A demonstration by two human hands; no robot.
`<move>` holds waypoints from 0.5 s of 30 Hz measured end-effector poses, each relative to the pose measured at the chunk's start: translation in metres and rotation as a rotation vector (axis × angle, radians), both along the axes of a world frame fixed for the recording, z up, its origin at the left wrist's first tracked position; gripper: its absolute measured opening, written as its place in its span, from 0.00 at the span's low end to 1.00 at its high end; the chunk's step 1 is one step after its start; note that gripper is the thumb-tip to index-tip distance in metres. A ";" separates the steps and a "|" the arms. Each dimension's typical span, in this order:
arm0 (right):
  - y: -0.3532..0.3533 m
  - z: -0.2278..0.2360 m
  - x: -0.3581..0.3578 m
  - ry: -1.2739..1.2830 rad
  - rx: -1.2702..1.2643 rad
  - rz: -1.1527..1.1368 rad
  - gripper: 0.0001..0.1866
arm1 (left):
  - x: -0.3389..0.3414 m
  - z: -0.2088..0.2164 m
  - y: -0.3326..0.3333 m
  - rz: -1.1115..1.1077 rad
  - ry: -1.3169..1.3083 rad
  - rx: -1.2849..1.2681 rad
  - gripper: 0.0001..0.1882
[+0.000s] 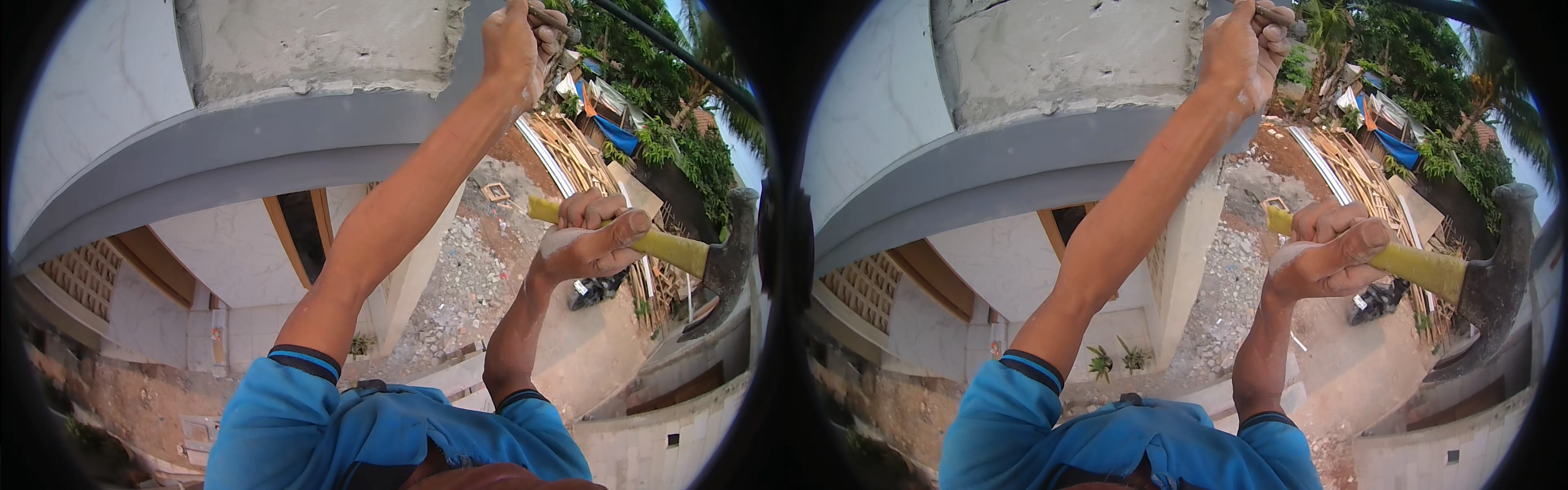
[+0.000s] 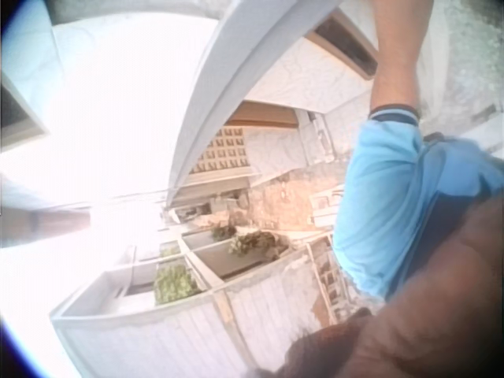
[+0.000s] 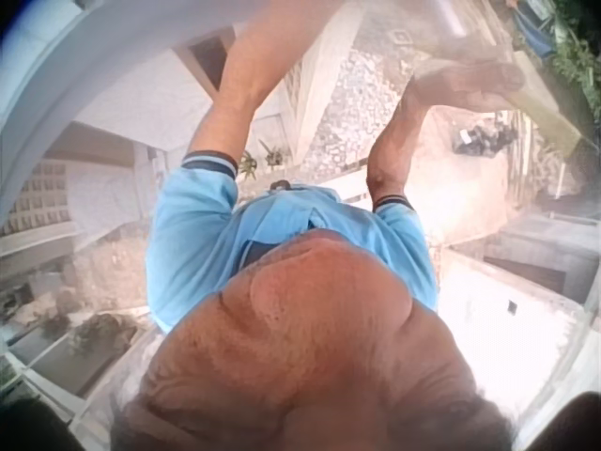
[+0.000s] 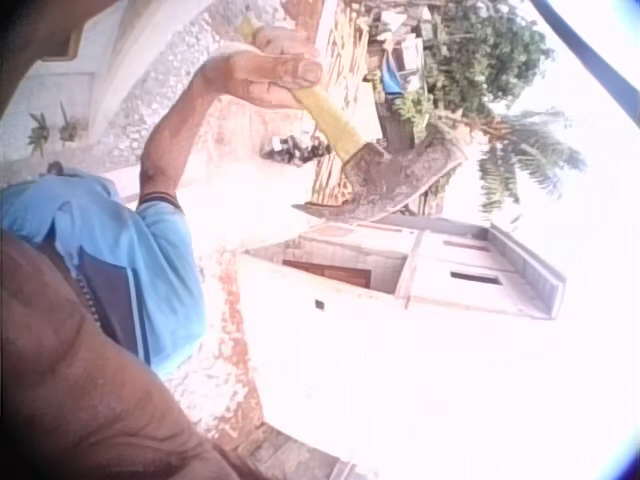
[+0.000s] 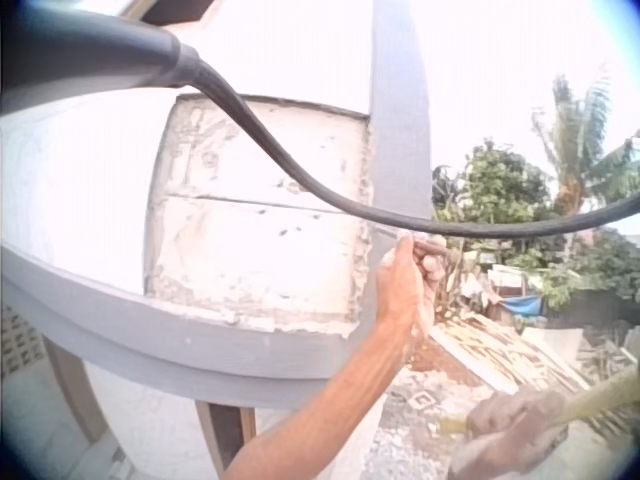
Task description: The person uses a hammer and a chisel to chip away at a concrete ledge on an exterior building. They repeatedly strike the chisel with the hammer to break off small pieces of concrete and then use the chisel to clear the debris from the surface.
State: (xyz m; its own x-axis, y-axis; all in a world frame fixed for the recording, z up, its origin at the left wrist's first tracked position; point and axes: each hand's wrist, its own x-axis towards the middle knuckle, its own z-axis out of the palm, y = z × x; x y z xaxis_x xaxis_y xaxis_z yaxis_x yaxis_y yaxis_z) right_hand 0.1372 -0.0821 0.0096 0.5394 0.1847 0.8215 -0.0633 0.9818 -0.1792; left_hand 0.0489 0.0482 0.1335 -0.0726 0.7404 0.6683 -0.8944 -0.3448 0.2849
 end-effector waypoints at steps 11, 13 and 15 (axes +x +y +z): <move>0.004 -0.001 -0.001 -0.074 -0.171 0.033 0.19 | -0.019 0.003 0.010 0.011 0.049 0.023 0.15; 0.011 -0.006 -0.002 -0.074 -0.071 0.010 0.20 | -0.017 0.005 0.017 -0.052 0.040 0.061 0.15; 0.037 -0.008 -0.028 -0.148 -0.187 -0.275 0.20 | -0.023 0.007 0.026 -0.079 0.023 0.032 0.15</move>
State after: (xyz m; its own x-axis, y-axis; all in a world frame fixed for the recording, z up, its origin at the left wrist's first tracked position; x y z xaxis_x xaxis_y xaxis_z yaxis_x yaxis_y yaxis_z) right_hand 0.1094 -0.0453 0.0013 0.4676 0.2039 0.8601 0.2390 0.9076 -0.3451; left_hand 0.0260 0.0745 0.1401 0.0009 0.7213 0.6926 -0.9125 -0.2827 0.2956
